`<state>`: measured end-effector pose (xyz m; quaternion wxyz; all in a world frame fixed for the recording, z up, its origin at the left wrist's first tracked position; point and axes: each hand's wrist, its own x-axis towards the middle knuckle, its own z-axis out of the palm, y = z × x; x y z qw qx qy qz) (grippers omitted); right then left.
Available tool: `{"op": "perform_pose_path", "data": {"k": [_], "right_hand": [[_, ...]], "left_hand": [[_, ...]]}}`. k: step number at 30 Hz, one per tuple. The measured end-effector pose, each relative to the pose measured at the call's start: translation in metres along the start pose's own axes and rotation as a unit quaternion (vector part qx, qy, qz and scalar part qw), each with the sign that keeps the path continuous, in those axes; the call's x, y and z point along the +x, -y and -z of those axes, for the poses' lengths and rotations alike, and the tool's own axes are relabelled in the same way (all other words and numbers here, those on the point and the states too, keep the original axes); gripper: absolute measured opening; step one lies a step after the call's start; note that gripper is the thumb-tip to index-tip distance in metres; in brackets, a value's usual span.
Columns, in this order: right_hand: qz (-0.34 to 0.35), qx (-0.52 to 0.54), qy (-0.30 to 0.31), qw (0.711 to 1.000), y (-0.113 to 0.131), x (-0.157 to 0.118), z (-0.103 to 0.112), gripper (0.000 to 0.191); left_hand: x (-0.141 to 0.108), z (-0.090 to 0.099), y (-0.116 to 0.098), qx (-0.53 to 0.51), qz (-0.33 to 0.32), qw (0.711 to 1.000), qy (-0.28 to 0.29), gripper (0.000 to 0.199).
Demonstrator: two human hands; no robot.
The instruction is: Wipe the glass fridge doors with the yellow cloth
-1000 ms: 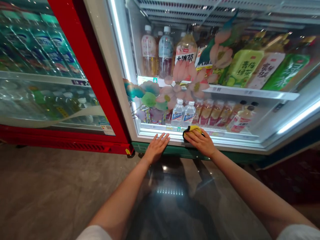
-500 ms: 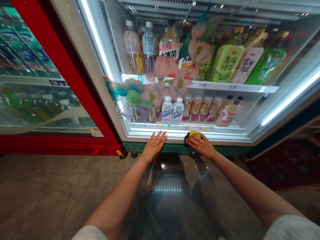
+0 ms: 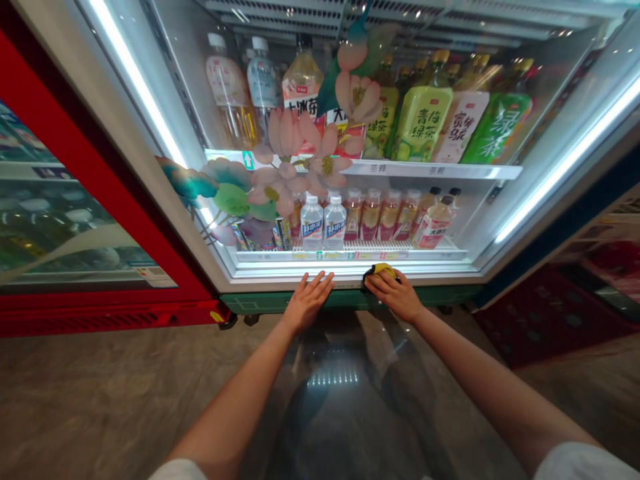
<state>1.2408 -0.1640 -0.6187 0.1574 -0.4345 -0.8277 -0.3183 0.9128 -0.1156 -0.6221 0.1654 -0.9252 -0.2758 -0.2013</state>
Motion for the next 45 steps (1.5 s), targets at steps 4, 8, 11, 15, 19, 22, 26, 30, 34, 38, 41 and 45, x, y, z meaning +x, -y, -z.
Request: {"op": "perform_pose_path", "data": {"k": [4, 8, 11, 15, 19, 22, 26, 30, 34, 38, 41, 45], "right_hand": [[-0.005, 0.019, -0.025, 0.999, -0.013, 0.007, 0.000, 0.050], [-0.128, -0.013, -0.074, 0.989, -0.027, -0.011, 0.003, 0.051], [-0.126, -0.022, -0.070, 0.989, -0.020, -0.023, -0.001, 0.042], [-0.079, -0.007, -0.055, 0.995, -0.020, -0.023, -0.004, 0.041], [-0.249, -0.021, -0.073, 0.965, -0.024, -0.034, -0.006, 0.042], [-0.321, -0.016, -0.055, 0.945, -0.014, -0.041, -0.013, 0.039], [-0.285, 0.041, -0.036, 0.957, -0.015, -0.043, -0.017, 0.044], [-0.447, 0.096, -0.099, 0.884, -0.032, -0.055, -0.017, 0.050], [-0.547, 0.120, -0.144, 0.816, -0.029, -0.063, -0.027, 0.049], [-0.540, 0.147, -0.176, 0.810, -0.040, -0.061, -0.037, 0.044], [-0.577, 0.145, -0.232, 0.770, -0.061, -0.067, -0.043, 0.048], [-0.624, 0.148, -0.291, 0.710, -0.068, -0.074, -0.057, 0.054]], "left_hand": [[0.010, -0.006, -0.008, -0.005, -0.020, 1.000, 0.022, 0.075], [0.013, -0.008, -0.006, -0.011, -0.021, 1.000, 0.017, 0.077], [0.012, -0.010, -0.004, -0.006, -0.017, 1.000, 0.020, 0.073], [0.013, -0.012, -0.007, 0.003, -0.022, 0.999, 0.038, 0.070], [0.018, -0.010, -0.009, 0.006, -0.024, 0.998, 0.049, 0.074], [0.023, -0.010, -0.010, 0.009, -0.021, 0.999, 0.046, 0.076], [0.033, -0.013, -0.018, 0.008, -0.046, 0.998, 0.031, 0.074], [0.047, -0.020, -0.029, 0.006, -0.072, 0.997, 0.029, 0.072], [0.067, -0.030, -0.045, 0.013, -0.085, 0.996, 0.029, 0.069], [0.092, -0.045, -0.069, 0.023, -0.136, 0.990, 0.022, 0.065], [0.110, -0.053, -0.084, 0.029, -0.185, 0.982, 0.017, 0.062], [0.136, -0.060, -0.096, 0.032, -0.186, 0.982, 0.015, 0.058]]}}
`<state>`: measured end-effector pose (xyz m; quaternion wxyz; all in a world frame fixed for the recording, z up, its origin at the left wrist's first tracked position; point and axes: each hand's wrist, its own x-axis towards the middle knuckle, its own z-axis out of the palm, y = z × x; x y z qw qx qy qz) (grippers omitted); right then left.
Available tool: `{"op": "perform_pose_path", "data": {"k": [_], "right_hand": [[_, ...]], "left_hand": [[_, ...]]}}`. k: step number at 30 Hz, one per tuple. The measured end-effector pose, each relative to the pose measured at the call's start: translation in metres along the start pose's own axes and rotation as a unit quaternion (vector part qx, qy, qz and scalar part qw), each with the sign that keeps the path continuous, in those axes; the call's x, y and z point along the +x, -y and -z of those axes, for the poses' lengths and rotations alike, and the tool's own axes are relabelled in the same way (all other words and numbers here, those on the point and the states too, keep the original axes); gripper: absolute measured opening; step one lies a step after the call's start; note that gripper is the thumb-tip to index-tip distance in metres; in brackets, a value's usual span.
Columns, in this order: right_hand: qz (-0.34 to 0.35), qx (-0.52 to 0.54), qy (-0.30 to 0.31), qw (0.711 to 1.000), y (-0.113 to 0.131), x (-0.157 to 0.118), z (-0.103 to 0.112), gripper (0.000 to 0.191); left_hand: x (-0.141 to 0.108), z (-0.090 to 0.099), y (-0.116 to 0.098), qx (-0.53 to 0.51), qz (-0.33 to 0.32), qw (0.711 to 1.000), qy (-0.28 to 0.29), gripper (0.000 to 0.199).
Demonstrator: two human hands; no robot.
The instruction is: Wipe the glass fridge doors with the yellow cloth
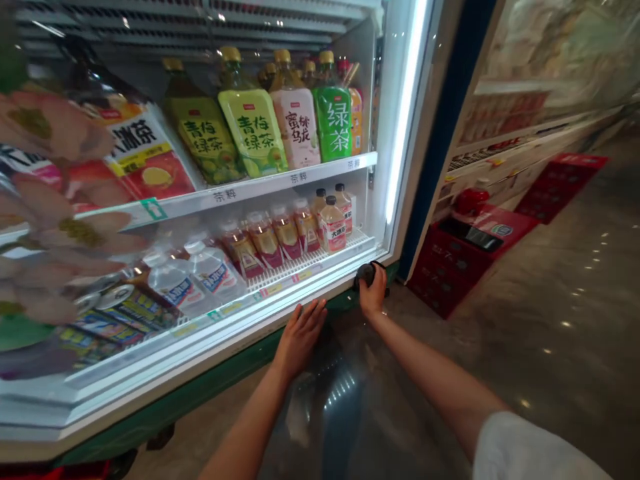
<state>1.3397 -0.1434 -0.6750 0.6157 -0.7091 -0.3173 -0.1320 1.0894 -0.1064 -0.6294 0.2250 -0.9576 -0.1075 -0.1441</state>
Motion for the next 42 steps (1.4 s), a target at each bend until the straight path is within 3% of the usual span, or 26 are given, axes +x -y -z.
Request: {"op": "perform_pose_path", "data": {"k": [12, 18, 21, 24, 28, 31, 33, 37, 39, 42], "right_hand": [[-0.154, 0.094, -0.129, 0.975, -0.031, 0.042, -0.017, 0.058], [-0.120, 0.105, -0.134, 0.978, -0.035, 0.074, -0.013, 0.062], [-0.190, 0.101, -0.163, 0.963, -0.047, 0.078, -0.012, 0.060], [-0.247, 0.098, -0.182, 0.947, -0.044, 0.081, -0.014, 0.061], [-0.145, 0.095, -0.156, 0.972, -0.020, 0.105, -0.008, 0.067], [-0.093, 0.090, -0.143, 0.981, -0.019, 0.107, -0.001, 0.067], [-0.102, 0.088, -0.127, 0.983, -0.031, 0.093, -0.002, 0.066], [-0.184, 0.077, -0.126, 0.972, -0.054, 0.072, -0.009, 0.064], [-0.180, 0.077, -0.133, 0.972, -0.051, 0.085, -0.008, 0.062], [-0.106, 0.081, -0.131, 0.982, -0.036, 0.114, 0.001, 0.062]], "left_hand": [[0.085, -0.011, 0.001, -0.034, -0.014, 0.999, -0.005, 0.064], [0.119, -0.010, -0.009, -0.040, -0.030, 0.999, 0.003, 0.061], [0.140, -0.013, -0.012, -0.031, -0.038, 0.999, 0.000, 0.061], [0.154, -0.016, -0.014, -0.015, -0.024, 1.000, -0.005, 0.066], [0.159, -0.017, -0.015, -0.001, -0.016, 1.000, 0.000, 0.071], [0.158, -0.017, -0.014, -0.001, -0.015, 1.000, 0.004, 0.071], [0.157, -0.019, -0.012, -0.004, -0.017, 1.000, 0.007, 0.072], [0.158, -0.022, -0.010, -0.015, -0.024, 1.000, 0.005, 0.073], [0.159, -0.022, -0.011, -0.023, -0.022, 0.999, -0.004, 0.074], [0.160, -0.020, -0.013, -0.028, -0.021, 0.999, -0.004, 0.076]]}}
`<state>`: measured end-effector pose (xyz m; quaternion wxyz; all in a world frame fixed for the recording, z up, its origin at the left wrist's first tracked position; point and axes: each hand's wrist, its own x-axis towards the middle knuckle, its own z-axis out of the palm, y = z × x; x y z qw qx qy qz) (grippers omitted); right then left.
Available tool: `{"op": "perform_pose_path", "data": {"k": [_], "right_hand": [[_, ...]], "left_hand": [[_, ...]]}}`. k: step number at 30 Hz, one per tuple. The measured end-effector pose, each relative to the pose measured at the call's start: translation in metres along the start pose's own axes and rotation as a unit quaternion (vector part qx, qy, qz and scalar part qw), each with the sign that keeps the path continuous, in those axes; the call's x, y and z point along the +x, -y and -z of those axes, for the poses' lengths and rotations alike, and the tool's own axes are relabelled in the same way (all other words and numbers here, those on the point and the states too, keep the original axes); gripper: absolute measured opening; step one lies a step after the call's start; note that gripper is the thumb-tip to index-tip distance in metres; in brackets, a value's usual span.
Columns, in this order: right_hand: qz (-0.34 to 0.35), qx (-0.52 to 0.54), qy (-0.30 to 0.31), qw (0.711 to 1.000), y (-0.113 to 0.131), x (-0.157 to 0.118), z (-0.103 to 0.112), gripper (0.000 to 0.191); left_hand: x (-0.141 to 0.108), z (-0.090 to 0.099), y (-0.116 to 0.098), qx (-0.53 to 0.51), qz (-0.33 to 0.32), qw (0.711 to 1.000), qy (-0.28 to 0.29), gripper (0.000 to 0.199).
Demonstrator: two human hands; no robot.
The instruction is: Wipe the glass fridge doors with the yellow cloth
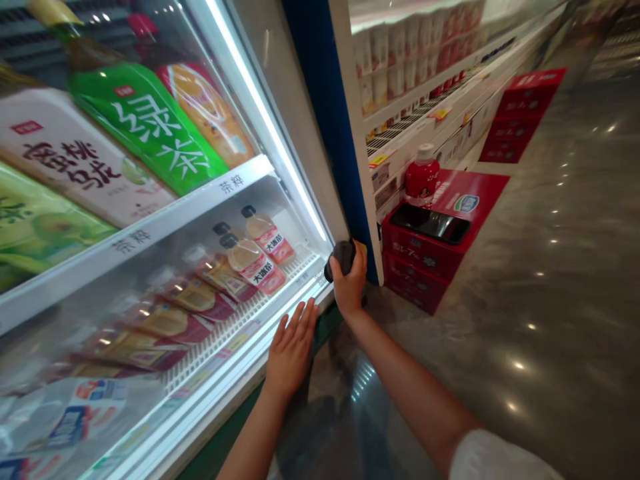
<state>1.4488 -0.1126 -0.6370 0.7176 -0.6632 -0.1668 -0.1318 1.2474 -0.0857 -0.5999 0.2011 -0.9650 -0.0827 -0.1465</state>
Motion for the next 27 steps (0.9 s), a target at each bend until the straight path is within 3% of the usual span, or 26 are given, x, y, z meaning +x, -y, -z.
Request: {"op": "perform_pose_path", "data": {"k": [3, 7, 9, 13, 15, 17, 19, 22, 24, 27], "right_hand": [[0.040, 0.009, 0.007, 0.999, 0.006, 0.003, 0.004, 0.064], [-0.042, 0.005, -0.002, 0.999, -0.011, -0.016, 0.008, 0.064], [-0.048, 0.007, 0.000, 0.999, -0.009, -0.012, 0.007, 0.067], [0.081, -0.001, 0.032, 0.996, 0.022, 0.012, 0.004, 0.073], [0.144, -0.013, 0.069, 0.987, 0.030, 0.009, 0.009, 0.071], [0.179, -0.017, 0.119, 0.976, 0.022, -0.004, 0.016, 0.068], [0.169, -0.019, 0.154, 0.973, 0.005, -0.016, 0.022, 0.064], [0.065, -0.026, 0.095, 0.993, -0.010, -0.017, 0.019, 0.063], [0.028, -0.029, 0.045, 0.998, -0.001, -0.012, 0.010, 0.065], [0.109, -0.039, 0.073, 0.991, 0.025, -0.021, 0.002, 0.070]], "left_hand": [[-0.001, 0.003, 0.000, 0.002, -0.007, 1.000, 0.007, 0.078], [-0.004, 0.012, 0.003, 0.012, 0.000, 1.000, 0.001, 0.076], [-0.005, 0.018, 0.005, 0.017, 0.008, 1.000, -0.006, 0.074], [-0.007, 0.025, 0.007, 0.015, 0.010, 1.000, -0.008, 0.072], [-0.007, 0.027, 0.006, 0.012, 0.009, 1.000, -0.006, 0.073], [-0.008, 0.027, 0.006, 0.011, 0.010, 1.000, -0.006, 0.074], [-0.010, 0.028, 0.005, 0.011, 0.011, 1.000, -0.007, 0.074], [-0.015, 0.029, 0.006, 0.011, 0.010, 1.000, -0.007, 0.075], [-0.020, 0.030, 0.007, 0.011, 0.012, 1.000, -0.007, 0.076], [-0.026, 0.031, 0.011, 0.016, 0.018, 1.000, -0.005, 0.074]]}}
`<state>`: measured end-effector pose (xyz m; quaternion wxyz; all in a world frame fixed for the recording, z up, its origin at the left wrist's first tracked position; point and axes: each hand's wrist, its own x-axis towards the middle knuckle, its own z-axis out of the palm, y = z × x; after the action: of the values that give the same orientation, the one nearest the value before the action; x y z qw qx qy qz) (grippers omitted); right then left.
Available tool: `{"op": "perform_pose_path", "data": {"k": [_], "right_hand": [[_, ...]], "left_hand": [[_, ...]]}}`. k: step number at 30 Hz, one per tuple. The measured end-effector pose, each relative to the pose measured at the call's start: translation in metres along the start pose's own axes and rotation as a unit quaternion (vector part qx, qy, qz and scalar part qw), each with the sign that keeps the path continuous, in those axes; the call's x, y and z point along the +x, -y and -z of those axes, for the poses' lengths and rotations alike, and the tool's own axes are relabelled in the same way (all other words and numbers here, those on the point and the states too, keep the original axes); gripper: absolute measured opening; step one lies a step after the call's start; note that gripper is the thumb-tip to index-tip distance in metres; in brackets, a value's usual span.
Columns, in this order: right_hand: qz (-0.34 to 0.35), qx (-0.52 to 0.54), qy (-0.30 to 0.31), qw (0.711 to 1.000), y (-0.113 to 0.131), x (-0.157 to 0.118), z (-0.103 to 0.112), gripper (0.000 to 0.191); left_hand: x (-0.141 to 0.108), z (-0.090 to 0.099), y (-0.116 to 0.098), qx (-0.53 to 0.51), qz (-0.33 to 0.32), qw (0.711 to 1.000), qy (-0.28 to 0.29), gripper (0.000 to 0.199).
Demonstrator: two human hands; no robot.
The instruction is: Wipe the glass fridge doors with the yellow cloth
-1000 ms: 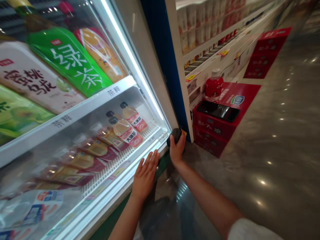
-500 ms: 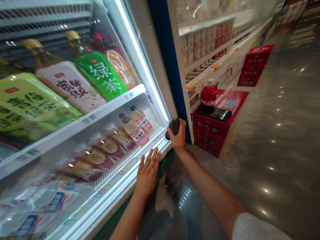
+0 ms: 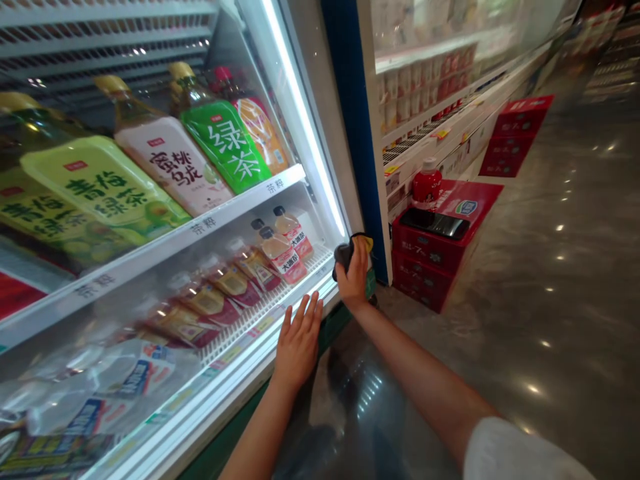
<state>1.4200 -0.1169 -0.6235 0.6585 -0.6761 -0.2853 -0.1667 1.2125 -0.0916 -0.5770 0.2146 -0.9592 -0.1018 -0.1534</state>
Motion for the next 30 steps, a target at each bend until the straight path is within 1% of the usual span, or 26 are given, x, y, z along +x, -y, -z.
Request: {"op": "perform_pose_path", "data": {"k": [2, 3, 4, 5, 7, 9, 11, 13, 15, 16, 18, 19, 20, 22, 23, 24, 25, 27, 29, 30], "right_hand": [[0.089, -0.007, 0.050, 0.995, 0.011, -0.014, 0.003, 0.070], [0.125, -0.010, 0.075, 0.989, 0.012, -0.022, 0.008, 0.068], [0.149, -0.012, 0.095, 0.984, 0.010, -0.028, 0.012, 0.065], [0.159, -0.015, 0.108, 0.981, 0.005, -0.031, 0.017, 0.062], [0.136, -0.020, 0.109, 0.984, -0.002, -0.026, 0.024, 0.060], [0.088, -0.023, 0.073, 0.993, -0.001, -0.010, 0.023, 0.063], [0.068, -0.021, 0.037, 0.997, 0.012, 0.003, 0.016, 0.068], [0.085, -0.022, 0.030, 0.996, 0.028, 0.003, 0.008, 0.072], [0.130, -0.026, 0.057, 0.990, 0.034, -0.012, 0.005, 0.071], [0.156, -0.029, 0.080, 0.984, 0.031, -0.021, 0.007, 0.067], [0.194, -0.037, 0.128, 0.972, 0.017, -0.037, 0.013, 0.057], [0.192, -0.043, 0.144, 0.970, 0.008, -0.041, 0.017, 0.054], [0.171, -0.049, 0.143, 0.974, 0.000, -0.040, 0.021, 0.054], [0.100, -0.056, 0.100, 0.988, -0.007, -0.028, 0.025, 0.060], [0.069, -0.056, 0.069, 0.994, -0.004, -0.020, 0.024, 0.063], [0.059, -0.055, 0.051, 0.995, 0.002, -0.013, 0.022, 0.066], [0.068, -0.053, 0.050, 0.995, 0.010, -0.009, 0.019, 0.069], [0.121, -0.050, 0.076, 0.989, 0.028, -0.012, 0.013, 0.072], [0.183, -0.052, 0.110, 0.975, 0.037, -0.025, 0.011, 0.066], [0.207, -0.059, 0.125, 0.968, 0.037, -0.032, 0.012, 0.061]], "left_hand": [[-0.004, 0.001, 0.003, 0.004, 0.002, 1.000, 0.002, 0.072], [-0.006, 0.001, 0.004, 0.005, 0.003, 1.000, 0.003, 0.072], [-0.008, 0.002, 0.005, 0.005, 0.005, 1.000, 0.003, 0.072], [-0.010, 0.002, 0.006, 0.004, 0.007, 1.000, 0.003, 0.072], [-0.014, 0.003, 0.006, 0.001, 0.014, 1.000, 0.001, 0.074], [-0.018, 0.005, 0.006, -0.003, 0.020, 1.000, -0.003, 0.074], [-0.020, 0.006, 0.007, -0.006, 0.022, 1.000, -0.006, 0.075], [-0.021, 0.006, 0.008, -0.006, 0.021, 1.000, -0.008, 0.075], [-0.020, 0.007, 0.009, -0.005, 0.018, 1.000, -0.011, 0.075], [-0.020, 0.007, 0.009, -0.003, 0.018, 1.000, -0.014, 0.075], [-0.019, 0.008, 0.009, 0.004, 0.020, 1.000, -0.018, 0.074], [-0.019, 0.009, 0.009, 0.008, 0.023, 1.000, -0.019, 0.074], [-0.020, 0.010, 0.009, 0.013, 0.028, 0.999, -0.021, 0.074], [-0.020, 0.013, 0.010, 0.021, 0.039, 0.999, -0.024, 0.074], [-0.021, 0.015, 0.011, 0.023, 0.045, 0.998, -0.026, 0.074], [-0.021, 0.017, 0.012, 0.024, 0.051, 0.998, -0.029, 0.074], [-0.021, 0.018, 0.013, 0.025, 0.055, 0.998, -0.032, 0.075], [-0.022, 0.022, 0.016, 0.024, 0.061, 0.997, -0.036, 0.076], [-0.024, 0.024, 0.020, 0.023, 0.065, 0.997, -0.039, 0.077], [-0.025, 0.026, 0.021, 0.023, 0.067, 0.997, -0.042, 0.078]]}}
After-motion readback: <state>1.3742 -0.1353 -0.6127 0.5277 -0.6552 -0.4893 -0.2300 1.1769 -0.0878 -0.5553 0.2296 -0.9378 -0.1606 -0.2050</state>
